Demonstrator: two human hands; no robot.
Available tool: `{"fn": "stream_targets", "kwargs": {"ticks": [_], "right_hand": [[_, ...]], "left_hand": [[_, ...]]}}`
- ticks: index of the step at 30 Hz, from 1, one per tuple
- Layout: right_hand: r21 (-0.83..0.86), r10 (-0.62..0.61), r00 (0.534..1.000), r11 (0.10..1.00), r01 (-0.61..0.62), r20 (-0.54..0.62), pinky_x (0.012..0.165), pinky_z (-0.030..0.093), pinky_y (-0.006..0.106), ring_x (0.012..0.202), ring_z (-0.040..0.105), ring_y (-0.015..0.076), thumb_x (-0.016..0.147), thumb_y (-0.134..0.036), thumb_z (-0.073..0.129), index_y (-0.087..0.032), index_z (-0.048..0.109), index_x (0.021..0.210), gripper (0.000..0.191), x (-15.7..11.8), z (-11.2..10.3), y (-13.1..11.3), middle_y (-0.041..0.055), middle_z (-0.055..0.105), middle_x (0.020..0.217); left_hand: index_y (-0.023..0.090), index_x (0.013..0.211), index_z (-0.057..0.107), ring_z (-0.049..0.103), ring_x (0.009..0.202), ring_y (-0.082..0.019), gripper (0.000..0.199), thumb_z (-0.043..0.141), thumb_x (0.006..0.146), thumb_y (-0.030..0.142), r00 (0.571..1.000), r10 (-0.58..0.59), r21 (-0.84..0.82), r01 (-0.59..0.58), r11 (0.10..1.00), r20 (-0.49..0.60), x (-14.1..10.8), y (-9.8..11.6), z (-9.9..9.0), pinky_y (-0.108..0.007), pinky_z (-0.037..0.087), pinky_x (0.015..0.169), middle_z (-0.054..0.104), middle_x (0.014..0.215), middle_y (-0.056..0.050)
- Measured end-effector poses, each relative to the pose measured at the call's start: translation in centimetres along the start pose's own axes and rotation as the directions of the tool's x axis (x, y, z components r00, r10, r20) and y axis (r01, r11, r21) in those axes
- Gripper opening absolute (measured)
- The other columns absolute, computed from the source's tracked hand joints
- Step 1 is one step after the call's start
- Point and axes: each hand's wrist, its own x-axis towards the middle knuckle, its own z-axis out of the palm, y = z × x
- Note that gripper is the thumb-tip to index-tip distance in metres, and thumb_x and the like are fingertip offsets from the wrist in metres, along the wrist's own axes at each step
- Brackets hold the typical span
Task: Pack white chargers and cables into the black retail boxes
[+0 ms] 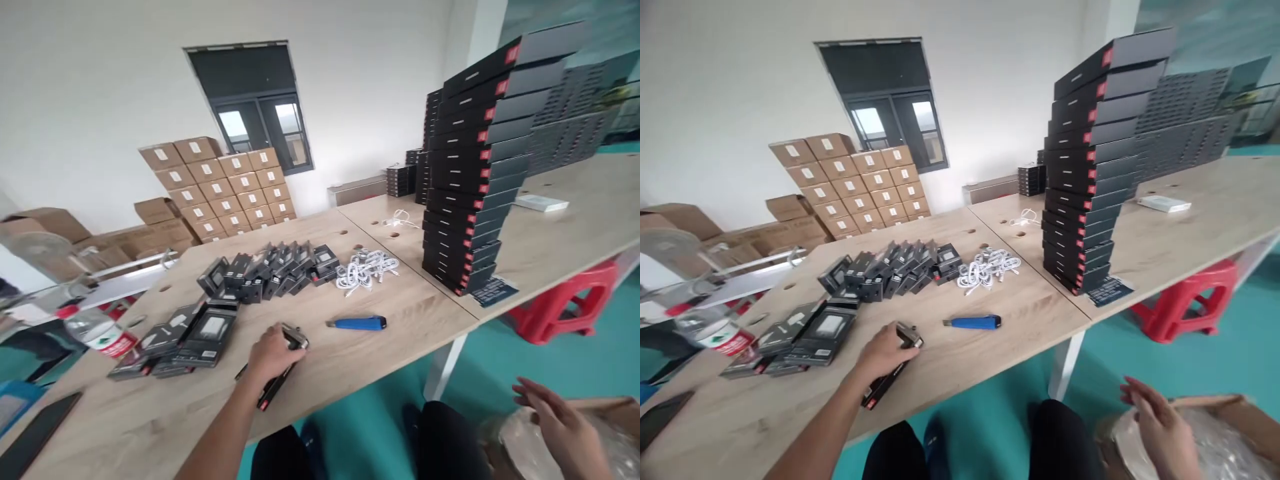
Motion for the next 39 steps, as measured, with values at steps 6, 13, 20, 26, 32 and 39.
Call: {"fn": "stream_targets", "kwargs": {"ticks": [6, 13, 20, 26, 32, 39], "right_hand": [[0.353, -0.19, 0.689, 0.93, -0.101, 0.699, 0.084, 0.055, 0.042, 0.102, 0.069, 0.0308, 0.081, -0.065, 0.063, -0.022, 0.065, 0.125, 0.062, -10.9, 12.2, -11.9, 0.0123, 0.074, 0.111], [0.576, -0.51, 0.292, 0.786, -0.225, 0.809, 0.109, 0.042, 0.044, 0.124, 0.058, 0.0271, 0.09, -0.046, 0.063, -0.026, 0.055, 0.139, 0.053, -17.6, 20.5, -17.9, 0.0071, 0.065, 0.131], [0.415, -0.354, 0.237, 0.858, -0.302, 0.905, 0.079, 0.051, 0.036, 0.089, 0.067, 0.0231, 0.078, -0.027, 0.061, -0.021, 0.056, 0.128, 0.05, -18.1, 21.8, -17.9, 0.0014, 0.072, 0.09], [0.404, -0.335, 0.319, 0.896, -0.184, 0.887, 0.076, 0.049, 0.033, 0.088, 0.064, 0.0225, 0.062, -0.014, 0.052, -0.019, 0.058, 0.104, 0.043, -17.7, 22.1, -19.2, 0.0007, 0.068, 0.086], [0.442, -0.35, 0.467, 0.891, -0.102, 0.812, 0.078, 0.049, 0.034, 0.087, 0.062, 0.023, 0.057, -0.017, 0.046, -0.02, 0.06, 0.091, 0.036, -17.6, 22.8, -19.5, 0.0013, 0.067, 0.086], [0.55, -0.493, 0.497, 0.834, 0.037, 0.714, 0.078, 0.053, 0.034, 0.095, 0.064, 0.0211, 0.068, -0.014, 0.049, -0.022, 0.057, 0.125, 0.058, -16.8, 22.7, -18.6, 0.0062, 0.066, 0.116]], "left_hand": [[0.025, 0.146, 0.032, 0.04, 0.14, -0.038, 0.083, 0.068, 0.072, 0.033, 0.86, 0.484, -0.11, -0.503, 0.857, -0.162, -5.2, 0.7, 0.5, -0.058, 0.022, 0.119, 0.051, 0.144, -0.014], [0.024, 0.148, 0.023, 0.045, 0.135, -0.032, 0.097, 0.076, 0.067, 0.031, 0.78, 0.569, -0.089, -0.606, 0.791, -0.259, -7.9, 0.3, 1.4, -0.06, 0.0, 0.123, 0.05, 0.139, -0.013], [0.026, 0.134, 0.039, 0.053, 0.125, -0.032, 0.082, 0.08, 0.064, 0.039, 0.757, 0.569, -0.083, -0.621, 0.779, -0.322, -8.0, -0.6, 1.4, -0.06, 0.01, 0.122, 0.059, 0.128, -0.01], [0.024, 0.136, 0.041, 0.053, 0.126, -0.031, 0.072, 0.073, 0.072, 0.029, 0.706, 0.636, -0.018, -0.673, 0.739, -0.312, -8.2, 0.4, 1.6, -0.061, 0.01, 0.122, 0.061, 0.129, -0.01], [0.023, 0.14, 0.04, 0.051, 0.131, -0.032, 0.081, 0.077, 0.069, 0.034, 0.685, 0.635, -0.016, -0.685, 0.729, -0.357, -8.1, -0.1, 1.7, -0.056, 0.018, 0.123, 0.059, 0.136, -0.011], [0.027, 0.133, 0.044, 0.056, 0.12, -0.032, 0.08, 0.076, 0.06, 0.023, 0.776, 0.504, -0.109, -0.579, 0.808, -0.379, -8.0, -1.3, 0.1, -0.052, 0.04, 0.108, 0.061, 0.126, -0.009]]}}
